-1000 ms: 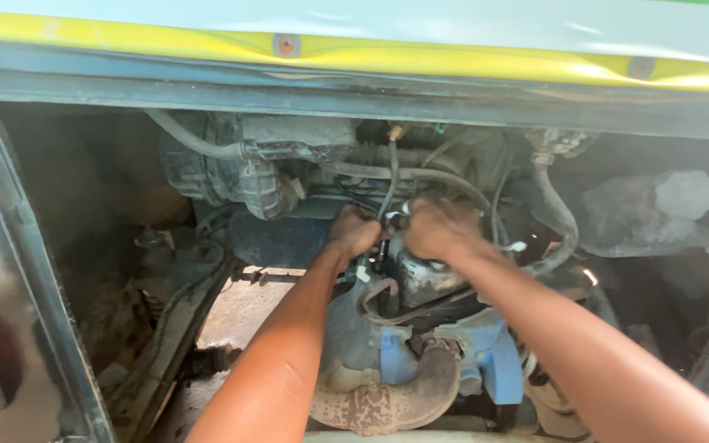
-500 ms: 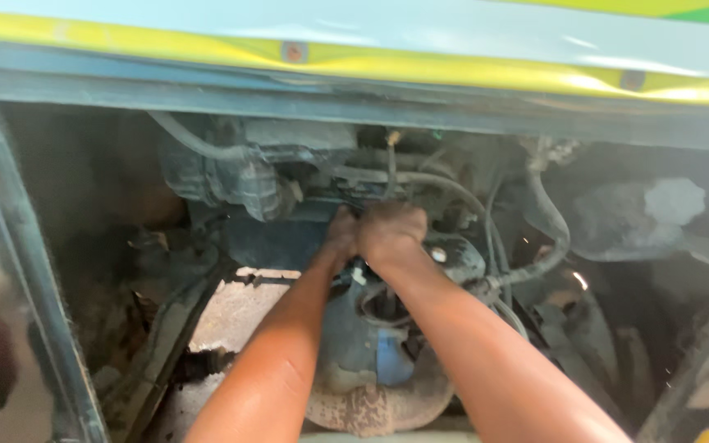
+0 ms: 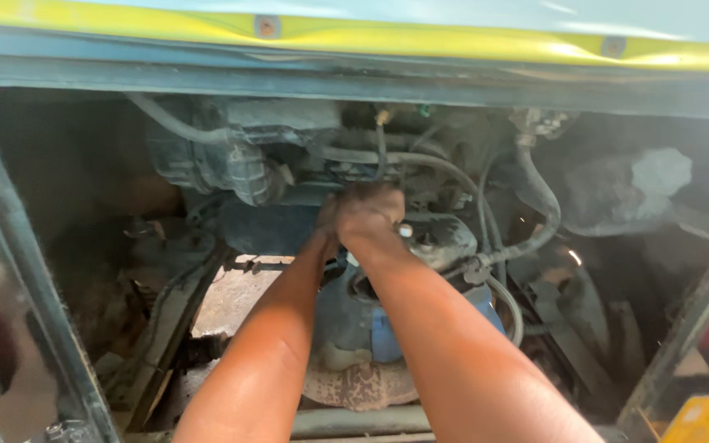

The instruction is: The person uses a wrench to tighten bolts on the engine of a three-wheeled vehicle. They repeatedly adjust the wrench and reposition their hands to access different bolts within the engine compartment.

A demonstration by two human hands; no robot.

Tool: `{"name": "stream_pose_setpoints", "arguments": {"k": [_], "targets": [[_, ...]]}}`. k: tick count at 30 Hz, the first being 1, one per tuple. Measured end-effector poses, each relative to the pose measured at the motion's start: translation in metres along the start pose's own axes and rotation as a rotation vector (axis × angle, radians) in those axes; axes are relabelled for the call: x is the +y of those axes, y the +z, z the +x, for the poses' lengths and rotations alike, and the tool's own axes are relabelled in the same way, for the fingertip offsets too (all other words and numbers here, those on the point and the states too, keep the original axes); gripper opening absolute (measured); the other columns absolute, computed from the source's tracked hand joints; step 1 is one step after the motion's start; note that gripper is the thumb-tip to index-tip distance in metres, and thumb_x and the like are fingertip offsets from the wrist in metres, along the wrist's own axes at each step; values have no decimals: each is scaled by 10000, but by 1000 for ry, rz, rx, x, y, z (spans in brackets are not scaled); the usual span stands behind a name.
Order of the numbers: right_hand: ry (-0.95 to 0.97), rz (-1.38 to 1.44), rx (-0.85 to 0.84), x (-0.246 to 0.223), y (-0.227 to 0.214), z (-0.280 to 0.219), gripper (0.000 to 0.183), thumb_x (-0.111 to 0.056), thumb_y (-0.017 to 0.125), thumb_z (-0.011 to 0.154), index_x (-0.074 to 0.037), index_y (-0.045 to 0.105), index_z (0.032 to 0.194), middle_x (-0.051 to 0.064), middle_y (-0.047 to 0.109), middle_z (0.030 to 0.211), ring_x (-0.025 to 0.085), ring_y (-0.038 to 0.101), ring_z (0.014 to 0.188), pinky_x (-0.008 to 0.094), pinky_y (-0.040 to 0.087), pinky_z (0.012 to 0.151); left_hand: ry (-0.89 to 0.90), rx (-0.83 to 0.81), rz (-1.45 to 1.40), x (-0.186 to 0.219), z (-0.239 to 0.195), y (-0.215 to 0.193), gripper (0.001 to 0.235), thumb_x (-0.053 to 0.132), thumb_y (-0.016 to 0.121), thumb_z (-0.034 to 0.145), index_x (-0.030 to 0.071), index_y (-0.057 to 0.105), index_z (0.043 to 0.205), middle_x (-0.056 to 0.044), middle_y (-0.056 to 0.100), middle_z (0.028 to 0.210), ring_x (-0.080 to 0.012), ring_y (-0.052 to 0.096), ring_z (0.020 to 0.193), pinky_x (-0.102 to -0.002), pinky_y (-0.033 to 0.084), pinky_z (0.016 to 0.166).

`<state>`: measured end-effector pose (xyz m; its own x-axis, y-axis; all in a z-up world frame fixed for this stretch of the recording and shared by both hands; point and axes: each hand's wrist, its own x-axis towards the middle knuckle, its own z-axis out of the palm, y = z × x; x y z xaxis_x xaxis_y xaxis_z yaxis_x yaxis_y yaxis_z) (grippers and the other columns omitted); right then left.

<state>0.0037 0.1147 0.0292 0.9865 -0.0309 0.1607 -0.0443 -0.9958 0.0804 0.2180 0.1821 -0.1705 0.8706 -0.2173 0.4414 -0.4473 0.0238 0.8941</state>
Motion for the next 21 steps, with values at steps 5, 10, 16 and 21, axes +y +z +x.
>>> {"name": "stream_pose_setpoints", "arguments": {"k": [5,10,16,21], "targets": [[-170,57,-41,45,3,29,601,-553,699,914,-87,664,1292,166,593,1354,344,588,1215,497,484,971,-223,131,308,76,-37,0,372,311,773,804,-11,720,982,-139,750,1145,-270,670,1091,-432,509,915],[-425,490,-59,122,18,67,391,-232,711,737,-244,844,1105,77,778,1157,249,706,1055,403,513,949,-297,82,209,161,-75,19,273,282,864,682,48,759,774,-135,781,943,-262,687,904,-450,509,840],[-391,337,148,115,3,51,318,-331,790,784,-179,807,1063,99,734,1167,282,665,1073,435,497,948,-330,87,122,172,-79,19,260,248,869,699,42,715,731,-89,688,737,-249,627,737,-433,495,694],[-280,283,54,88,-19,24,512,-515,802,779,-107,771,1087,164,755,1118,306,724,1059,460,531,970,-333,138,165,159,-74,18,227,211,889,735,82,734,839,-16,721,804,-148,651,733,-357,515,689]]}}
